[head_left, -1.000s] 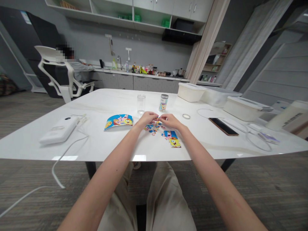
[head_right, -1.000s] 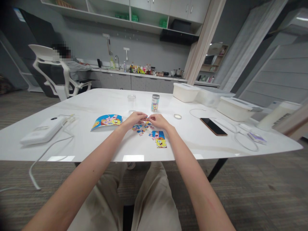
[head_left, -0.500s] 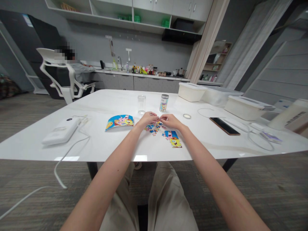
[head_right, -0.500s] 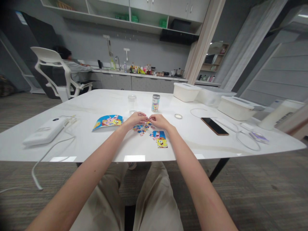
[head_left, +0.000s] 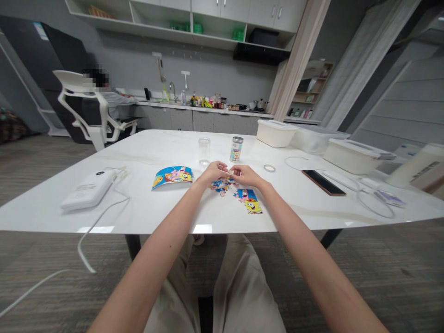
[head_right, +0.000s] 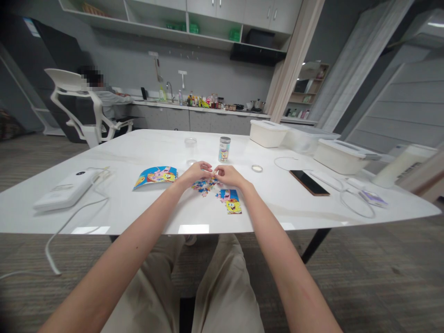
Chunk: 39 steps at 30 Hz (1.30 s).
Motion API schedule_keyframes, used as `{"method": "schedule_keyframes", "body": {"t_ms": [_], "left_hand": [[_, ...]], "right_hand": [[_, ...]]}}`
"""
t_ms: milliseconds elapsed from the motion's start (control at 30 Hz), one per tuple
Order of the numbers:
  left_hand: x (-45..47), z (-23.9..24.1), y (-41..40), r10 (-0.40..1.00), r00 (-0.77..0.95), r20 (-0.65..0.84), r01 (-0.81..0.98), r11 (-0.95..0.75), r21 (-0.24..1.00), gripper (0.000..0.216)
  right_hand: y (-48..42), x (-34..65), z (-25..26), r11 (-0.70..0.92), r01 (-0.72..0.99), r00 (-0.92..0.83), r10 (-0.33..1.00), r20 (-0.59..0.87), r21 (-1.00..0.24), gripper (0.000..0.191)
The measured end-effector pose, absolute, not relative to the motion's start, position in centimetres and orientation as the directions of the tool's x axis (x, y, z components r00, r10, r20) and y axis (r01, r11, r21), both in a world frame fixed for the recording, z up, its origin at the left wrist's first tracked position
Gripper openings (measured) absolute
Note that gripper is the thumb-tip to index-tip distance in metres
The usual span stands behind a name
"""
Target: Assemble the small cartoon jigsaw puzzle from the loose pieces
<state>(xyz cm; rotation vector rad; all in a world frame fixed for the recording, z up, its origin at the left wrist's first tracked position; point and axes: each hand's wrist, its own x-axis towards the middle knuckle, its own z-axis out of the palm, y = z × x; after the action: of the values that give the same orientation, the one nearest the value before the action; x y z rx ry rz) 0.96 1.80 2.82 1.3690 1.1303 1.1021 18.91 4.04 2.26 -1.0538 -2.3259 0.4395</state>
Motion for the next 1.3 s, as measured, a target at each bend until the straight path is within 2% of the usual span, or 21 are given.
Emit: {"method": "schedule_keyframes", "body": {"t_ms": [300, 767, 933, 1133, 1300], "left_hand": [[0.95, 2.94, 1.59, 0.99, 0.127, 0.061, 0.08, -0.072, 0.994, 0.036], [0.86, 3.01, 1.41, 0.99, 0.13, 0.061, 0.114, -0.076, 0.991, 0.038], [0.87, 3.33, 1.21, 0.991, 0.129, 0.048, 0.11, -0.063, 0.992, 0.027], [1.03, 3.58, 1.07, 0.992, 0.12, 0.028, 0.115, -0.042, 0.992, 0.026], [1.09, 3.62, 1.14, 0.993, 0.111, 0.045, 0.114, -0.058, 0.992, 0.026]], "right_hand": [[4.07, 18.98, 2.3, 0.648, 0.591, -0.553, 0.759, 0.343, -0.48, 0.024], [4.19, 19.04, 2.13, 0.638, 0.576, -0.528, 0.768, 0.363, -0.511, 0.016], [4.18, 18.99, 2.12, 0.649, 0.549, -0.549, 0.755, 0.358, -0.527, 0.022], [3.97, 18.96, 2.38, 0.62, 0.523, -0.574, 0.763, 0.295, -0.586, 0.025], [4.27, 18.99, 2.36, 0.617, 0.554, -0.569, 0.771, 0.287, -0.559, 0.026]]}}
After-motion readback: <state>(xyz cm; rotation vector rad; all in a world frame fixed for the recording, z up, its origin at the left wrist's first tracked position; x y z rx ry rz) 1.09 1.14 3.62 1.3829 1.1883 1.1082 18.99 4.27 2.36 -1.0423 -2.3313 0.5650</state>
